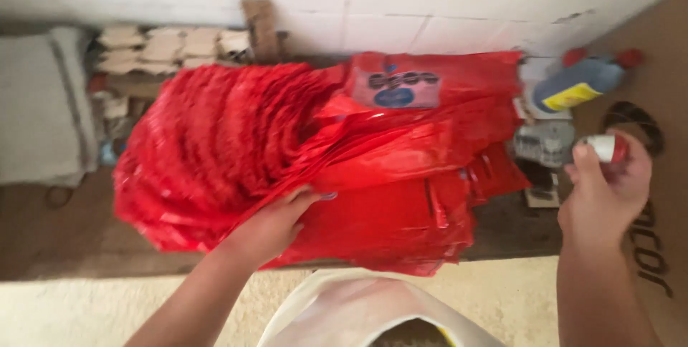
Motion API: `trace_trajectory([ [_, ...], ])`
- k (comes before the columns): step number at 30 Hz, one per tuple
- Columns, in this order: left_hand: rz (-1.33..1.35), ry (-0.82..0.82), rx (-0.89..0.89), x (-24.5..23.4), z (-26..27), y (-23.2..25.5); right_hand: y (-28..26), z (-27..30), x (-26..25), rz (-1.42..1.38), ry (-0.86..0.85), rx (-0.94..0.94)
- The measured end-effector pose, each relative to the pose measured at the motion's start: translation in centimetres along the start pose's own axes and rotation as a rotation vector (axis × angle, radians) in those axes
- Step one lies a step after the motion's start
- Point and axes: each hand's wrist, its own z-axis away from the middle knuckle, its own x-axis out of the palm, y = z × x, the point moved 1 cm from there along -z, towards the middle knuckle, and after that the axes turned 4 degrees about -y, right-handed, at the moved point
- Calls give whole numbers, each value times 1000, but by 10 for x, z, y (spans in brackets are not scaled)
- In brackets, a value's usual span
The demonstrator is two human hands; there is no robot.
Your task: The person is using a hand stamp to mark a large stack of red plastic bags one by one.
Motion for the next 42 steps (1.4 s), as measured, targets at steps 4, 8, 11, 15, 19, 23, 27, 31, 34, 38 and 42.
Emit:
trace_trajectory([
  [4,80,-45,-44,5,1,-11,-6,79,38,-35,-247,36],
  [8,-189,-28,-57,17,3,-23,-30,157,91,208,-522,38],
  [11,-373,8,-70,17,3,-23,-26,183,124,231,-652,-305],
  [15,110,66,94,-9,13,-24,-15,206,158,360,-643,-683],
  [19,275,17,276,57,-4,-83,-13,223,171,394,-651,-772],
  [23,288,46,353,60,-4,-83,-38,206,156,219,-653,-517],
  [27,210,83,327,60,-6,-75,-68,187,120,2,-534,-296],
  [31,145,107,315,56,-10,-69,-68,193,97,-50,-472,-218],
  [34,88,136,292,55,-8,-67,-57,200,91,-11,-453,-222],
  [38,-1,171,252,54,-4,-64,-46,215,91,-20,-531,-204],
  [42,-101,215,210,49,-3,-59,-34,223,89,3,-547,-226],
])
